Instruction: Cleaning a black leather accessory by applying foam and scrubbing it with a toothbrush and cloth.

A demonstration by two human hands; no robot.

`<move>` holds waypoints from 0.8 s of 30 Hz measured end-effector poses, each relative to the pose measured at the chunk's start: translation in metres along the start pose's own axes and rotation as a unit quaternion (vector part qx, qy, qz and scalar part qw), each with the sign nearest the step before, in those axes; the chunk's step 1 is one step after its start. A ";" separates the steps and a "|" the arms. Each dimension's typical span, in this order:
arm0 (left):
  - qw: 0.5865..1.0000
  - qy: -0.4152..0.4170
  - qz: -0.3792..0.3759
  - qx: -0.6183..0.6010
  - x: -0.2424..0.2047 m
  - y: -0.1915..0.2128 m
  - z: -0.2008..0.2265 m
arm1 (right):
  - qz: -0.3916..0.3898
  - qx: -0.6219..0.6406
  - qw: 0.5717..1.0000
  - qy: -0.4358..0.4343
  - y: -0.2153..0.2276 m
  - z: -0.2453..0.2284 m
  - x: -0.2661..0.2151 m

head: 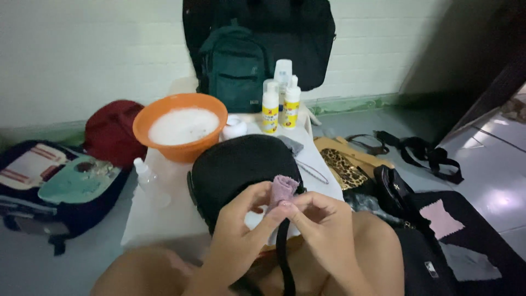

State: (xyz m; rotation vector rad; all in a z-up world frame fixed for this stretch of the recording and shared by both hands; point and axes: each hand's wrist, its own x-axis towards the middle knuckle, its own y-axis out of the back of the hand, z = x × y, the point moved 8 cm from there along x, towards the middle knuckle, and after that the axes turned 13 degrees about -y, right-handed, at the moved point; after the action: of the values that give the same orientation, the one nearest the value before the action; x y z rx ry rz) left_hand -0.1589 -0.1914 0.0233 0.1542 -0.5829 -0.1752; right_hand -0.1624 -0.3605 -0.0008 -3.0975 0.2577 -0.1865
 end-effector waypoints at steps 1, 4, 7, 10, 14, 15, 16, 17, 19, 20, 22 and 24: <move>1.000 0.008 0.018 -0.019 -0.001 0.001 0.003 | -0.020 0.002 1.000 0.001 -0.003 0.001 -0.002; 0.993 0.034 0.018 -0.114 -0.002 0.006 -0.009 | -0.067 0.034 0.997 -0.019 -0.006 0.014 0.003; 0.978 0.047 -0.010 -0.204 -0.008 0.009 -0.024 | -0.097 0.081 0.991 -0.053 -0.007 0.033 0.004; 0.978 0.066 0.003 -0.198 -0.014 0.019 -0.026 | -0.100 0.097 0.987 -0.081 -0.012 0.039 -0.002; 0.968 0.119 0.040 -0.216 -0.022 0.025 -0.040 | -0.088 0.151 0.977 -0.118 -0.021 0.044 -0.007; 0.968 0.120 0.040 -0.218 -0.023 0.025 -0.038 | -0.087 0.150 0.978 -0.119 -0.024 0.042 -0.009; 0.964 0.141 0.048 -0.218 -0.025 0.026 -0.039 | -0.078 0.140 0.979 -0.128 -0.027 0.042 -0.011; 0.961 0.162 0.056 -0.218 -0.027 0.028 -0.040 | -0.069 0.131 0.979 -0.138 -0.029 0.041 -0.012; 0.974 0.158 0.056 -0.155 -0.031 0.035 -0.038 | -0.061 0.129 0.981 -0.134 -0.032 0.039 -0.018; 0.983 0.150 0.055 -0.091 -0.032 0.041 -0.036 | -0.053 0.127 0.982 -0.128 -0.034 0.037 -0.020; 0.987 0.126 0.064 -0.071 -0.032 0.044 -0.030 | -0.050 0.124 0.985 -0.111 -0.037 0.039 -0.021; 0.991 0.103 0.073 -0.051 -0.034 0.044 -0.026 | -0.046 0.119 0.987 -0.096 -0.038 0.046 -0.022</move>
State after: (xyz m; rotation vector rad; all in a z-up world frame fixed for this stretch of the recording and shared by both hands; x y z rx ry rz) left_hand -0.1672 -0.1386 -0.0076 0.0303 -0.3761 -0.0464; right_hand -0.1724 -0.3184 -0.0473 -2.8635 0.0789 0.0738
